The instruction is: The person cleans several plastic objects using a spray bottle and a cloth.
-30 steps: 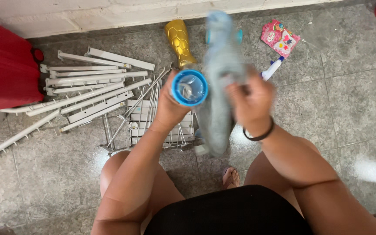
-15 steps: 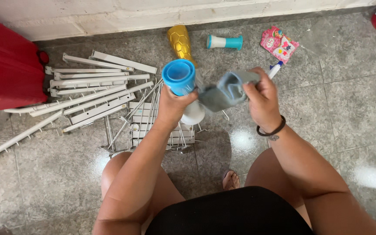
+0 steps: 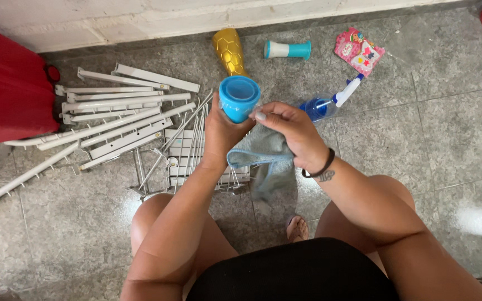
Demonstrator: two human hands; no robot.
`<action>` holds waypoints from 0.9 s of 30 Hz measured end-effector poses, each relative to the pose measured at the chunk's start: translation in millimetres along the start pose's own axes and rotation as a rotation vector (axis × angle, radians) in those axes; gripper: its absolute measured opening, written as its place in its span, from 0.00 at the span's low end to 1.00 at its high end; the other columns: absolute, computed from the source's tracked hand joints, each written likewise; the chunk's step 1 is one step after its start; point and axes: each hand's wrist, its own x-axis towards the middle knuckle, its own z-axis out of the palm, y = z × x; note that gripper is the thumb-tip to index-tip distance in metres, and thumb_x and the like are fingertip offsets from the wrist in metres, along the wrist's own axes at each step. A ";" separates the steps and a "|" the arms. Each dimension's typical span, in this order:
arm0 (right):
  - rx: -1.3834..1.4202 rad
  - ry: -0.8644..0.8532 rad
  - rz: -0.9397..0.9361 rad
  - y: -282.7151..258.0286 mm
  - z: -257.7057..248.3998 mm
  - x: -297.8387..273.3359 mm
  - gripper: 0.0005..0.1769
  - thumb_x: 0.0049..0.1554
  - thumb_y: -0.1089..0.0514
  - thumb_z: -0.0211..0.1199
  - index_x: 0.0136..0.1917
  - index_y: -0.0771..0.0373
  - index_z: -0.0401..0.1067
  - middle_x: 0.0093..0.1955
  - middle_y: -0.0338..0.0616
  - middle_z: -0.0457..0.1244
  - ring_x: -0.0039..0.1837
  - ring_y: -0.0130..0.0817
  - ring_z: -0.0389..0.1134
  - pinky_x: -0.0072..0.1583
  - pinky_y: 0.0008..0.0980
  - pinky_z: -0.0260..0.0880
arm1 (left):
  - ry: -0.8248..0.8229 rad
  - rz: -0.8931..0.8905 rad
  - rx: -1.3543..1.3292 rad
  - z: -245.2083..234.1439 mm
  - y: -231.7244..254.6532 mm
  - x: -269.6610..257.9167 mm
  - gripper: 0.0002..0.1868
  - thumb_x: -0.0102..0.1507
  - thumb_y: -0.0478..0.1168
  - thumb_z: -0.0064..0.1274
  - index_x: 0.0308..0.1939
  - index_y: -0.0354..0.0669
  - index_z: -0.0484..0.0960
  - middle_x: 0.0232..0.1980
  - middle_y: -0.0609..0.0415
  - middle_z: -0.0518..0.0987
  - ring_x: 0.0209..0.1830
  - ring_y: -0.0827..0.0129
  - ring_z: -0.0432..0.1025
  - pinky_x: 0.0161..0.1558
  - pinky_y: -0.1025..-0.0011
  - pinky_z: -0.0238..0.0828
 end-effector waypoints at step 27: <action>0.211 0.088 0.281 34.4 -68.2 -8.3 0.14 0.70 0.46 0.65 0.61 0.56 0.81 0.57 0.46 0.76 0.57 0.38 0.79 0.63 0.43 0.79 | -0.281 -0.288 -1.343 -47.6 12.9 11.3 0.15 0.60 0.34 0.68 0.49 0.35 0.84 0.38 0.44 0.83 0.37 0.57 0.83 0.47 0.52 0.89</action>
